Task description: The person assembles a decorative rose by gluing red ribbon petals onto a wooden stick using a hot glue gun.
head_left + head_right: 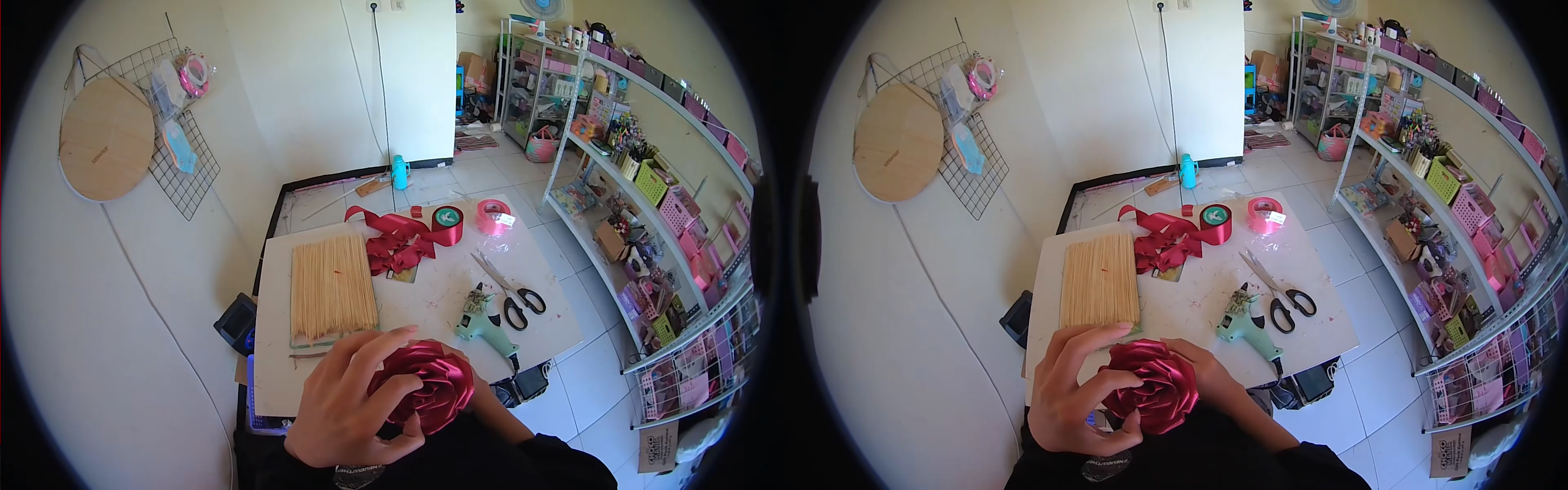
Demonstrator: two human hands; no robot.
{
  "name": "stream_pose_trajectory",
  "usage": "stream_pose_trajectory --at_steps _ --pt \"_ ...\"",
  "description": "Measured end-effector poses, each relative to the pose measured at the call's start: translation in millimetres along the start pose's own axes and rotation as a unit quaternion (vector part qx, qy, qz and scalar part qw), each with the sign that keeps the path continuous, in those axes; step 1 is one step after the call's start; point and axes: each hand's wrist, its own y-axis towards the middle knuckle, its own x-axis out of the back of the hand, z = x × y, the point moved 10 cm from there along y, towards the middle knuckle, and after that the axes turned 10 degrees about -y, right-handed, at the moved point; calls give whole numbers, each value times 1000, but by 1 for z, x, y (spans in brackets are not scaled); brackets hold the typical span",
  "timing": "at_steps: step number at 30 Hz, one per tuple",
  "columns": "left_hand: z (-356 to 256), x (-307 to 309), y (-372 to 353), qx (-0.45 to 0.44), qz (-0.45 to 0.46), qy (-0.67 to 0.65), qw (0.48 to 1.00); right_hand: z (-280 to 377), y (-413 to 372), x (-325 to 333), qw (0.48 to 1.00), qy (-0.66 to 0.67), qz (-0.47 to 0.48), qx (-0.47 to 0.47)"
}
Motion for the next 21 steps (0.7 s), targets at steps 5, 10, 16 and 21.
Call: stream_pose_trajectory --at_steps 5,10,16,21 --pt "-1 -2 1 -21 14 26 999 -31 -13 -22 974 167 43 -144" --pt "-3 -4 6 -38 24 28 999 -13 -5 -14 991 52 73 -95" --pt "-4 -2 4 -37 25 56 997 3 3 -2 999 17 29 -40" --pt "-5 -3 3 -31 37 78 996 8 3 1 1000 -13 7 -5"
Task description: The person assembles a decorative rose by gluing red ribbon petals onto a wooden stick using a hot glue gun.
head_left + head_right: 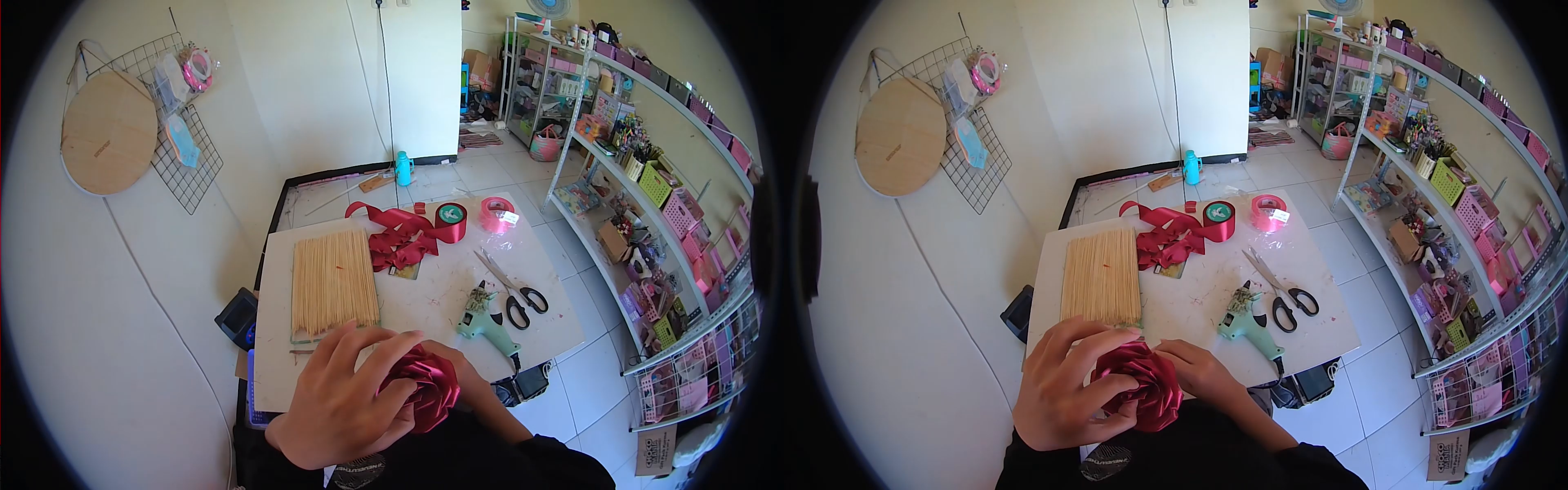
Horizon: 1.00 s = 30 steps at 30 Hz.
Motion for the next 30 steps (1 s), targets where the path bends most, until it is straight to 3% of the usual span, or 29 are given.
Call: stream_pose_trajectory --at_steps 8,30 --pt "-7 -5 -1 -33 27 72 997 3 2 2 1000 8 8 -13" --pt "-4 -4 0 -5 38 56 998 -7 -4 -2 996 44 23 -68"
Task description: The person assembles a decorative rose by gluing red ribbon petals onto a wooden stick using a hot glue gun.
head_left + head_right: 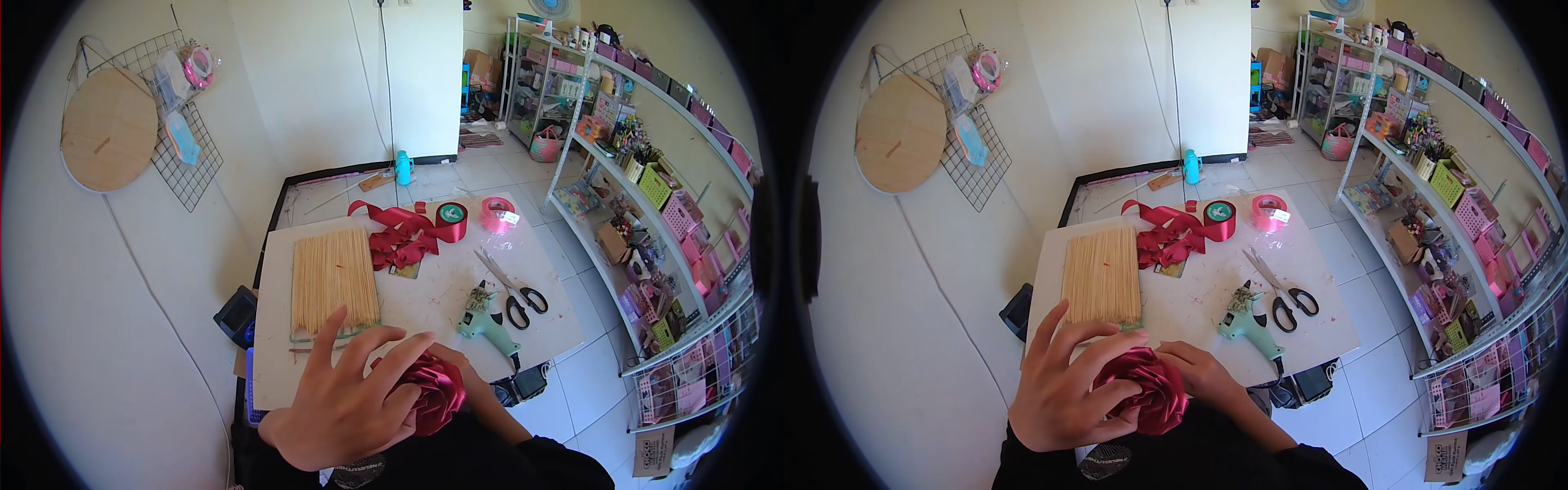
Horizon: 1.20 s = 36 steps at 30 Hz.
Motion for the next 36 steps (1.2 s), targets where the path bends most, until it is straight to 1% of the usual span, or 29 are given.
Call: stream_pose_trajectory --at_steps 6,9,11,18,20,24,30,33,35,36 --pt "-1 -4 1 -11 10 -14 1000 2 1 2 1000 11 8 -11" --pt "-2 -5 2 -20 11 -17 1000 0 0 1 1000 4 8 -3" --pt "-3 -5 3 -23 9 -13 1000 5 1 4 1000 1 -12 19" --pt "-5 -4 4 -33 -4 -9 999 2 0 2 1000 12 9 1" --pt "-5 -3 3 -38 -7 -15 999 7 0 4 999 -23 -6 31" --pt "-5 -3 3 -46 -5 -19 999 8 0 4 999 -26 -16 35" --pt "-4 -3 7 -33 5 -41 999 -3 -4 -1 1000 -20 9 -4" --pt "-5 -7 7 -50 1 -37 998 -1 -4 2 1000 -14 1 5" --pt "-7 -8 7 -66 -5 -63 996 6 -5 13 998 30 -47 37" --pt "-7 -8 7 -66 -4 -63 996 6 -5 13 998 30 -47 38"
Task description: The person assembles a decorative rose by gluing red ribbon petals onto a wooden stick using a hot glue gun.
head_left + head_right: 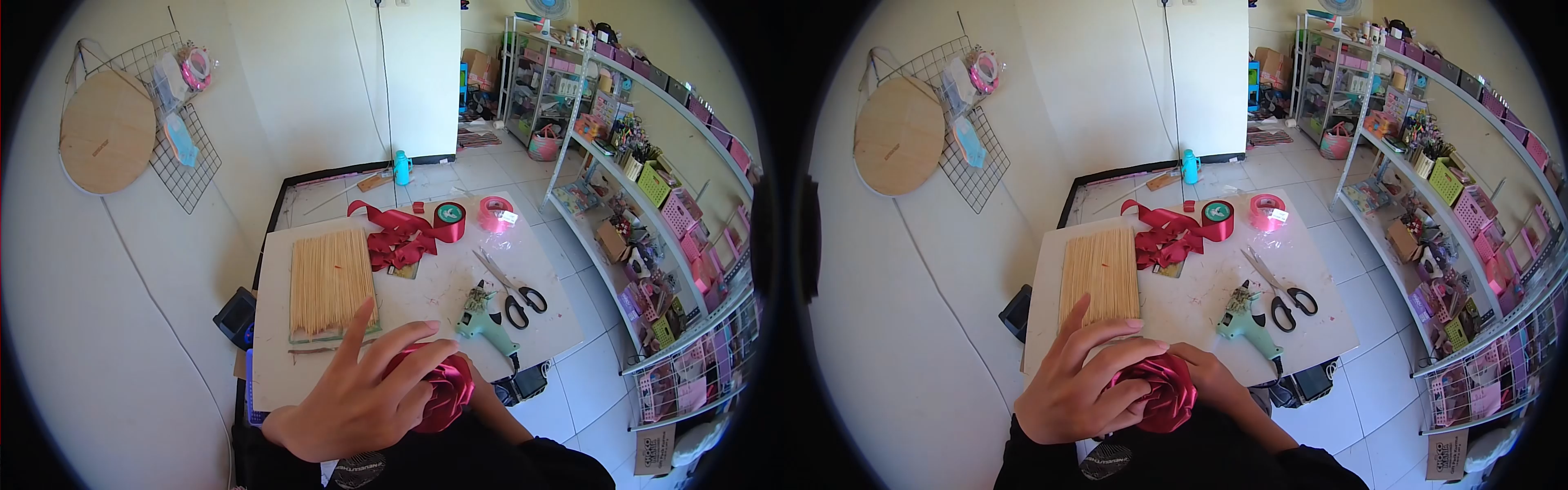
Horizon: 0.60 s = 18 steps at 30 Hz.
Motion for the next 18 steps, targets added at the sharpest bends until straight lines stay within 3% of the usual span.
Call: stream_pose_trajectory --at_steps 8,11,18 --pt "5 -6 0 21 27 -15 999 -12 -4 -11 997 -56 44 -34" --pt "5 -6 1 26 37 -6 999 -15 -4 -9 996 -21 51 -70" --pt "7 -7 3 13 20 -3 1000 -9 0 3 995 -65 26 -66"
